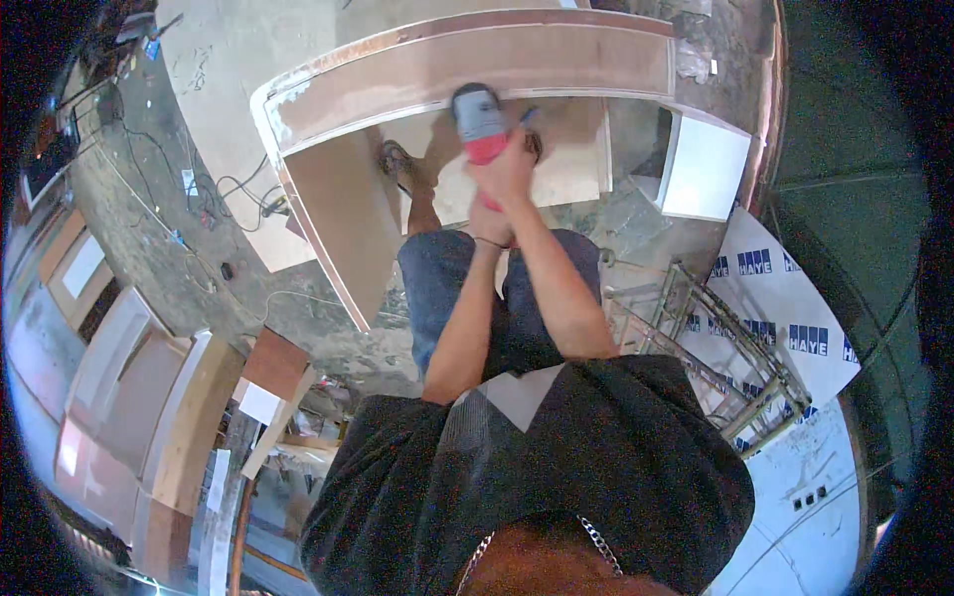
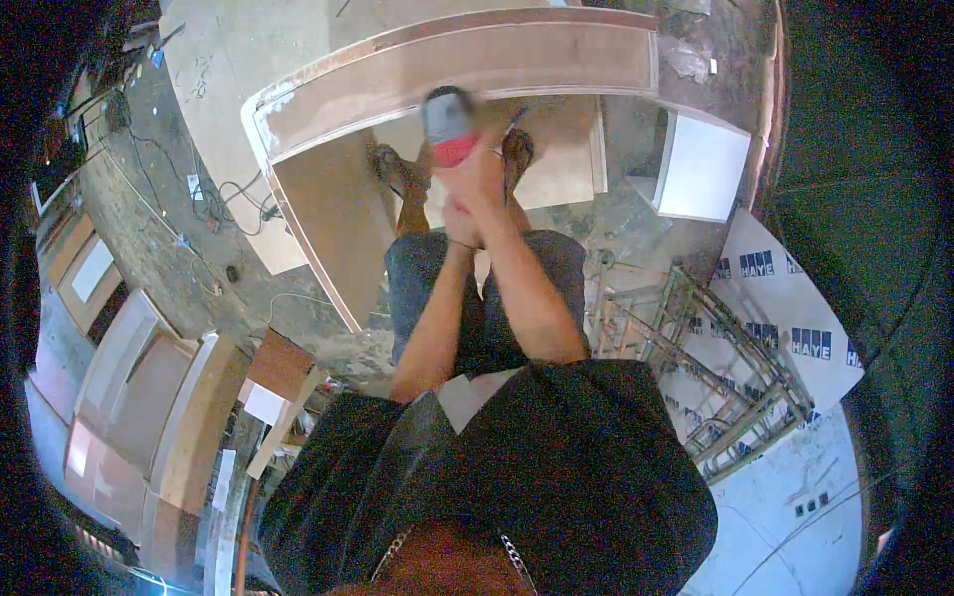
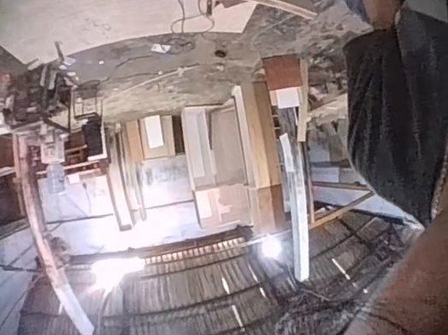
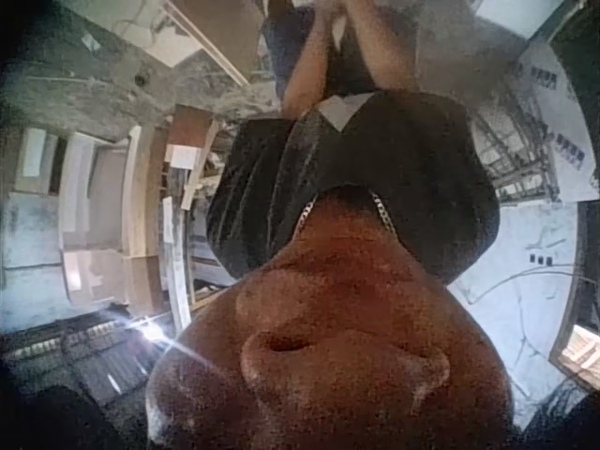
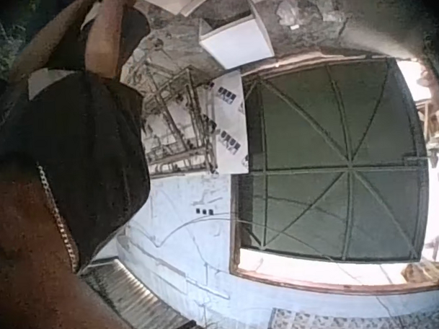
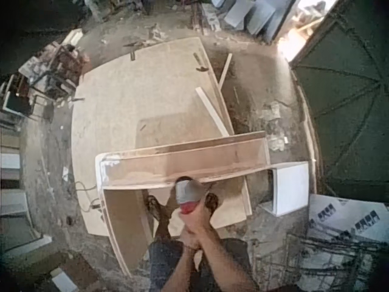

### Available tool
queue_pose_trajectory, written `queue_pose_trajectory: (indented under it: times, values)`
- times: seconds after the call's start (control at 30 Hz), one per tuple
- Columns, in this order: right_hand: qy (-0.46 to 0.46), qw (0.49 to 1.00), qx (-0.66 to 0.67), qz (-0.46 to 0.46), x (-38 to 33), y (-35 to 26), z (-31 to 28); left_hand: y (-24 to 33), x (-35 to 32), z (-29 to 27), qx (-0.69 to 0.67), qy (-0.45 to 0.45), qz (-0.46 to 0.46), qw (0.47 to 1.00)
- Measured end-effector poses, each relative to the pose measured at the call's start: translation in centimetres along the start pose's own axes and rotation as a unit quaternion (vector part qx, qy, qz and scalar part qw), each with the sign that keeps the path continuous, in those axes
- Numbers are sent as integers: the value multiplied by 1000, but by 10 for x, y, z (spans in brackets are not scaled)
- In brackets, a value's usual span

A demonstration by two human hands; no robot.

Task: The person uses a power sander to smooth the edges and surfaces of a wooden furniture structure, moving the tool across the joints and sides.

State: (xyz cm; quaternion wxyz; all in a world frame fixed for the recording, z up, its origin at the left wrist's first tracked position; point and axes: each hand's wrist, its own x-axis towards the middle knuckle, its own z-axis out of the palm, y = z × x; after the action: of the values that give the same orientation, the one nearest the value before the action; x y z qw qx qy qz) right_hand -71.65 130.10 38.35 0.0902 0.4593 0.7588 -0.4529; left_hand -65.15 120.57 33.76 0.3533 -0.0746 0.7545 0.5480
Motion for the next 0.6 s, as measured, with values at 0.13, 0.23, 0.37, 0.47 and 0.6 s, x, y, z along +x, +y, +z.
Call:
queue_pose_trajectory:
  times: [0.13,0.23,0.37,0.47,0.6]
  values:
    - [-89,996,-3,21,1,-24,16,6,7,-24,-109,39,-28,993]
    - [-60,997,-10,56,10,-17,1,15,14,-15,-8,15,-16,1000]
    - [25,998,-23,60,32,4,-27,12,26,27,-17,-44,-58,997]
    - [45,995,-38,80,30,21,-46,3,17,53,20,-23,-5,1000]
    - [-7,992,-11,123,19,37,-57,-1,0,65,29,-46,-100,994]
